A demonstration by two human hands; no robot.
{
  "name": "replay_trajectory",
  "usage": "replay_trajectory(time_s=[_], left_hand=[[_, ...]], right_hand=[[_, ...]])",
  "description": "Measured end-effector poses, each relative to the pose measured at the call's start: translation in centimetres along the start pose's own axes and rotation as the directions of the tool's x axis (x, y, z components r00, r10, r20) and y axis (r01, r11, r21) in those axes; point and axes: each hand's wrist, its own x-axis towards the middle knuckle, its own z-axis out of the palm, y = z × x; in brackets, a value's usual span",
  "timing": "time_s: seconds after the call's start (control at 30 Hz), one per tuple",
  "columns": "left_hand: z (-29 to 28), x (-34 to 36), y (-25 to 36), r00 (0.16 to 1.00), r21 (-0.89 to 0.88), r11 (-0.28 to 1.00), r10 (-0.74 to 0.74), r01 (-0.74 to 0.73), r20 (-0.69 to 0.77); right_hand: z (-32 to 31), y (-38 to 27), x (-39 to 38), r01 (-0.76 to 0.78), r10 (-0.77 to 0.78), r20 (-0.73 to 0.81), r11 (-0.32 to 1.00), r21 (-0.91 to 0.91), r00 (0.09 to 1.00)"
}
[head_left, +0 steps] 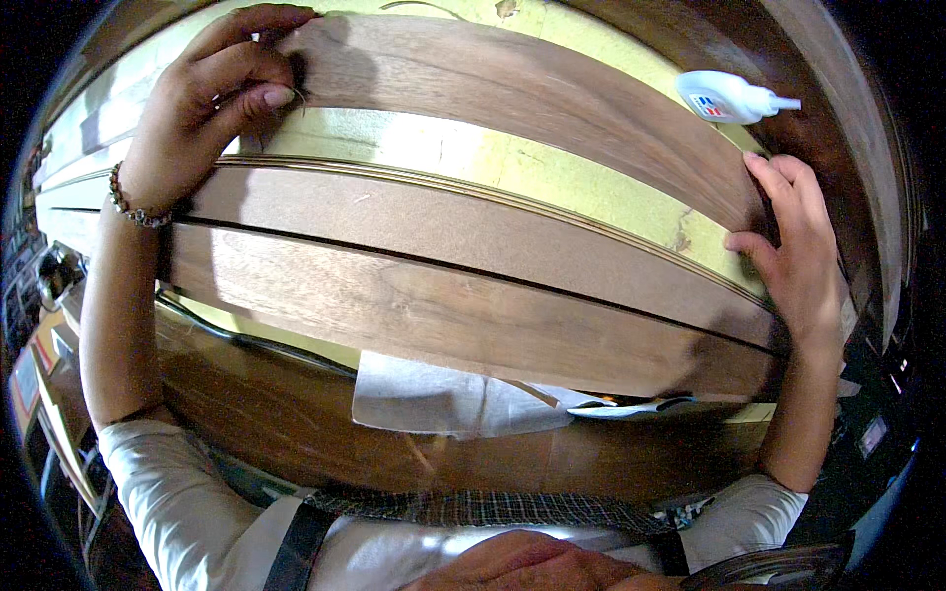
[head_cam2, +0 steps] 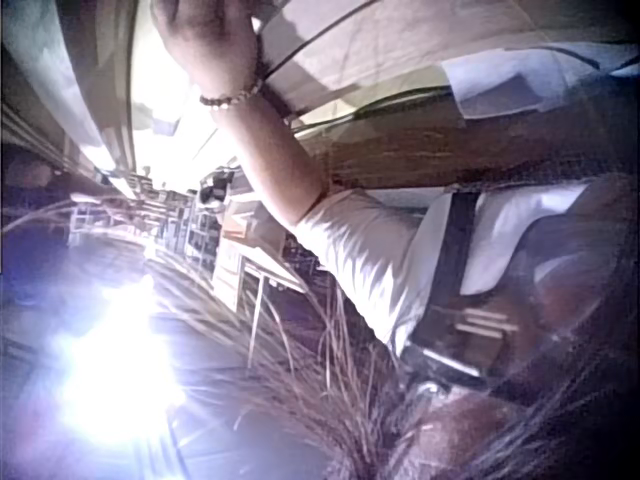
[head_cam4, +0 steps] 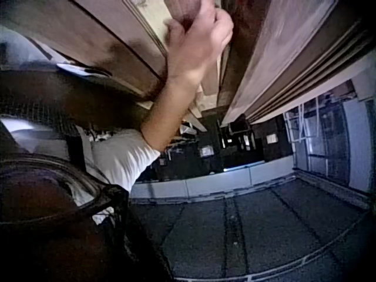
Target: The person inserts thin wooden strips into a groove on a curved wooden piece, applies glue from a small bottle, and presses the strips into place. They then wipe the surface with a cloth and use a utility knife to trim excess material along the edge.
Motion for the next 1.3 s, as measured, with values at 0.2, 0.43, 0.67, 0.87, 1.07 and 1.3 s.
replay_trajectory(time_s=[0.2,0.43,0.67,0.87,1.07,1.3], left_hand=[[0.8,0.5,-0.8,0.997,0.009,0.998,0.065,-0.064,-0.047],[0.9,1.4,-0.4,0.988,-0.052,0.988,0.14,-0.143,-0.067],[0.8,0.3,-0.2,0.997,-0.239,0.97,0.035,-0.05,-0.067],[-0.7,0.1,-0.3,0.991,-0.148,0.984,0.11,-0.098,0.078],[-0.5,0.4,0.5,0.986,-0.119,0.983,0.15,-0.141,0.071],[0.4,0.2,2.5,0.972,-0.072,0.983,0.176,-0.167,0.154]], right_hand=[[-0.5,0.8,-0.1,0.105,-0.099,0.063,0.989,-0.104,0.993],[-0.7,0.6,-1.8,0.15,-0.149,0.037,0.987,-0.053,0.988],[-1.8,0.3,-2.8,0.103,-0.12,0.116,0.984,0.145,0.986],[-2.9,-0.2,-2.5,0.089,-0.168,0.219,0.94,0.329,0.961],[-3.9,-1.6,-2.6,0.02,-0.097,0.274,0.963,0.269,0.957],[-3.8,-2.4,-0.4,0.23,-0.277,0.185,0.943,0.239,0.943]])
